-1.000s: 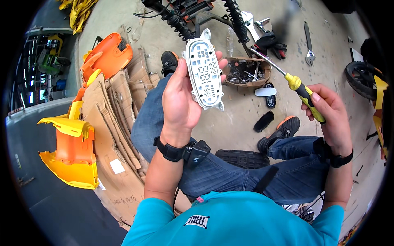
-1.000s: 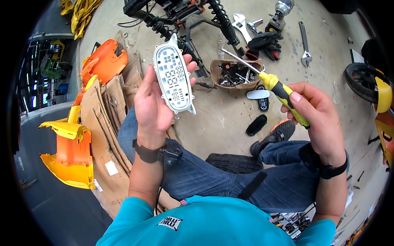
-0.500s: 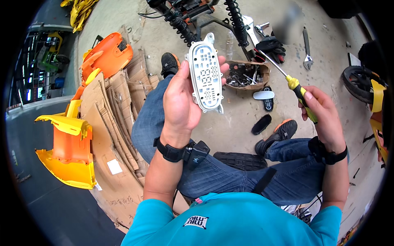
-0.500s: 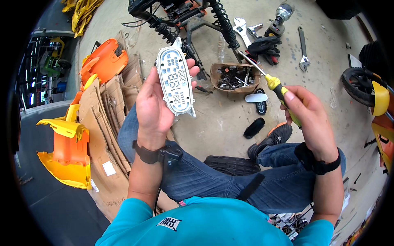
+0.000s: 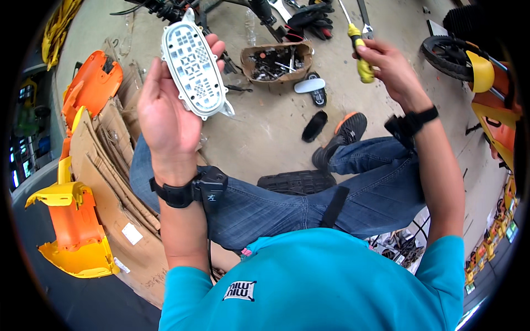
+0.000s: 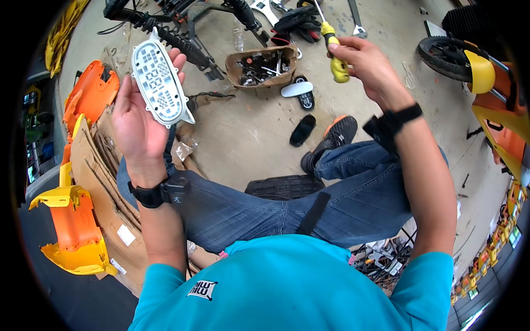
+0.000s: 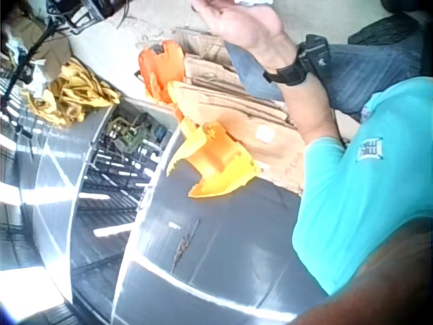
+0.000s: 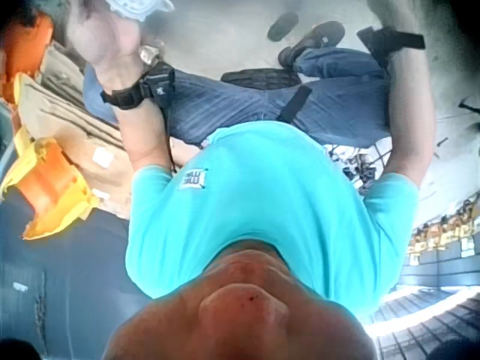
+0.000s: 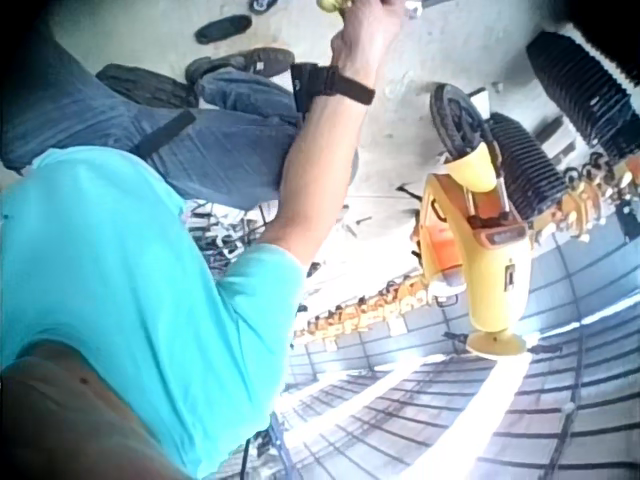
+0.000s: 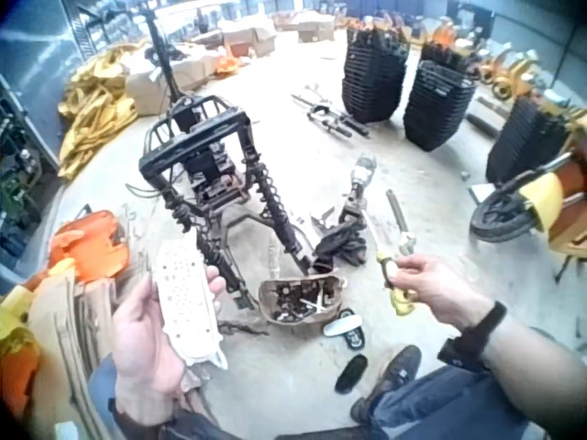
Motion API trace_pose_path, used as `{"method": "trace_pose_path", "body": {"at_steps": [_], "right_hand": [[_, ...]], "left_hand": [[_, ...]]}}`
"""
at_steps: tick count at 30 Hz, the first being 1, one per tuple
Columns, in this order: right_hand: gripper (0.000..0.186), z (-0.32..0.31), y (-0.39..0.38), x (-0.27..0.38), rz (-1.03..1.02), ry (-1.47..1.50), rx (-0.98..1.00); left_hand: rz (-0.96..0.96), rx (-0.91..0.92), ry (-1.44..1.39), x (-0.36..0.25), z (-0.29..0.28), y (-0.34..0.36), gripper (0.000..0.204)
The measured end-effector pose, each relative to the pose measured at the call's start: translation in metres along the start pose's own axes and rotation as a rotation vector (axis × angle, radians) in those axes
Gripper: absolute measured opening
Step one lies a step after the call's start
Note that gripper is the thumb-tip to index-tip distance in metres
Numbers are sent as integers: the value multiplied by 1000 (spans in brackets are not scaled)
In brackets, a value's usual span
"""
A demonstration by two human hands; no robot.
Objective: The person holds two dashboard display panels, compares them, and then uses a screwdriver to secure a small metal bracket to the back of one of the display units.
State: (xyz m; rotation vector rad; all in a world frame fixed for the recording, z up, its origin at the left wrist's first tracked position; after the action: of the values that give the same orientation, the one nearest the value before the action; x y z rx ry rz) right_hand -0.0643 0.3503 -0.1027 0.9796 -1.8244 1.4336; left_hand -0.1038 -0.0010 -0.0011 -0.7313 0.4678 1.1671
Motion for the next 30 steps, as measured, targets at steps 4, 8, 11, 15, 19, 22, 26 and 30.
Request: {"method": "trace_pose_path", "body": {"at_steps": [4, 8, 11, 15, 19, 22, 26, 30], "right_hand": [[47, -2, 65, -75, 117, -379, -100], [40, -4, 106, -188, 299, -771, -132], [36, 11, 100, -234, 385, -951, -128], [31, 27, 90, -276, 459, -961, -136], [32, 29, 87, -286, 474, -924, -158], [34, 27, 86, -291, 440, -898, -210], [34, 21, 84, -272, 328, -909, -421], [23, 28, 95, -253, 113, -821, -412]], "left_hand": [[35, -21, 74, -9, 2, -2, 55], [13, 31, 79, -12, 1, -4, 56], [-20, 37, 31, -9, -5, -5, 56], [-102, 135, -139, 0, -11, -4, 56], [-123, 137, -139, 5, -10, 0, 56], [-136, 122, -117, 10, -7, 2, 56], [-140, 141, -122, 14, -6, 4, 55], [-120, -6, -82, 18, -10, 3, 57]]}}
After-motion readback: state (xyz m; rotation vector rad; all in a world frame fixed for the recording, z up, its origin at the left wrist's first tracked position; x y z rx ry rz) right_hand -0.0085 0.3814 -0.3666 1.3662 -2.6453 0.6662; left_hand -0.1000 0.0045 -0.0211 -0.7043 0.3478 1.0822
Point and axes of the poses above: each hand's wrist, its own y-axis towards the middle knuckle, its own z-axis out of the palm, x = y × z, the point moved 10 cm from there along y, towards the middle knuckle, and after that the axes turned 3 degrees about -y, right-handed, at the moved point
